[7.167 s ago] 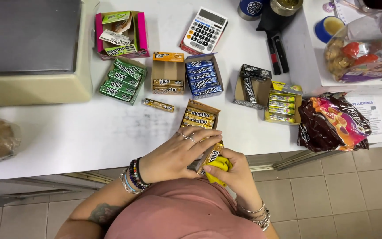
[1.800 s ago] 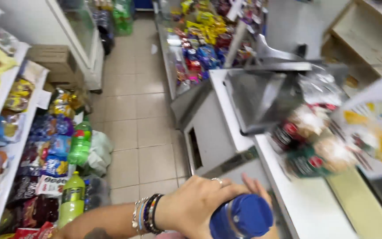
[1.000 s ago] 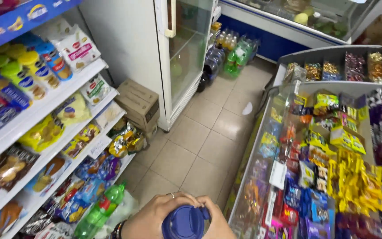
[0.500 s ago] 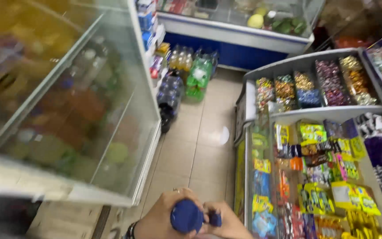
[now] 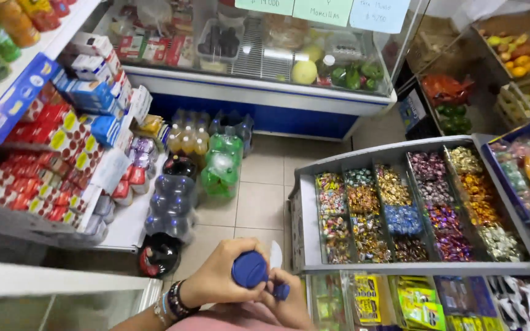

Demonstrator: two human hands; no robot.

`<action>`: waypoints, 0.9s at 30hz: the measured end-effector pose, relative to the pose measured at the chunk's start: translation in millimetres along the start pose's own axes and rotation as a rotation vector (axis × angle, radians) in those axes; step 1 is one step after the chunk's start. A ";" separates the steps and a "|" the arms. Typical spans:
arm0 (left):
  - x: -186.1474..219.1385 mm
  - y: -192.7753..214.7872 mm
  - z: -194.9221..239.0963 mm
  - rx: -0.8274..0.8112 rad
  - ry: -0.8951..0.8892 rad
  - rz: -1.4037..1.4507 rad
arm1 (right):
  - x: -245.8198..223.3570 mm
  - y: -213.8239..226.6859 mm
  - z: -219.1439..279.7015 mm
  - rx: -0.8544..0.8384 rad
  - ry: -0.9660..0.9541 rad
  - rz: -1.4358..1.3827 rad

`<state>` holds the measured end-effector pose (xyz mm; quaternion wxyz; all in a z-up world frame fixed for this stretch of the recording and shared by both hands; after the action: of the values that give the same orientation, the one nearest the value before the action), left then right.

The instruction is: The person organizes small yellow mint packets into a cardboard box on a counter. They then walk to a kitchen area, open a blue water bottle, and pour hot water from a white electric kettle into the bottle.

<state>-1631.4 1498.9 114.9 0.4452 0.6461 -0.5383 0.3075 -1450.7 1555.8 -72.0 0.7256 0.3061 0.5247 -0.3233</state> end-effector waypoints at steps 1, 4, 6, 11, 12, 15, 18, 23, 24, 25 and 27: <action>-12.4 15.2 -29.3 0.054 0.005 -0.014 | -22.2 9.5 -28.4 0.013 -0.021 0.038; -64.2 50.9 -106.4 0.142 0.034 -0.032 | -47.2 33.1 -117.9 0.069 -0.031 0.114; -105.5 67.7 -150.8 0.170 0.068 -0.022 | -43.2 47.9 -172.3 0.120 -0.038 0.151; -228.9 106.6 -282.3 0.100 0.099 -0.074 | -30.8 94.3 -317.6 0.366 -0.150 0.243; -251.0 116.8 -316.9 0.069 0.101 -0.070 | -40.8 107.4 -349.7 0.388 -0.163 0.223; -307.9 134.3 -423.9 -0.127 0.072 0.015 | -71.8 146.4 -432.5 0.381 -0.189 0.099; -338.1 142.5 -536.6 -0.372 -0.217 0.157 | -90.3 192.2 -505.1 0.380 0.061 -0.100; -378.1 124.5 -712.0 -1.323 -0.309 0.745 | -143.9 266.3 -563.7 0.600 -0.457 -0.282; -382.9 112.2 -730.5 -1.353 -0.300 0.775 | -133.9 278.0 -576.0 0.630 -0.478 -0.304; -388.7 98.1 -751.6 -1.296 -0.215 0.770 | -128.8 291.5 -587.9 0.673 -0.315 -0.313; -400.0 65.9 -778.9 -1.275 -0.126 0.784 | -112.0 310.0 -598.1 0.754 -0.166 -0.327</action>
<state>-1723.9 2372.0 103.3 0.5595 0.0402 -0.8272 0.0346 -1569.6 2228.1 -88.7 0.5417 0.4358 0.3511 -0.6272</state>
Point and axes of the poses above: each hand's wrist, its own z-axis away from the middle knuckle, its own y-axis out of the back of the hand, x = y × z, the point moved 3 cm from there along -z, towards the middle knuckle, and after that the axes turned 12 degrees about -y, right-handed, at the moved point
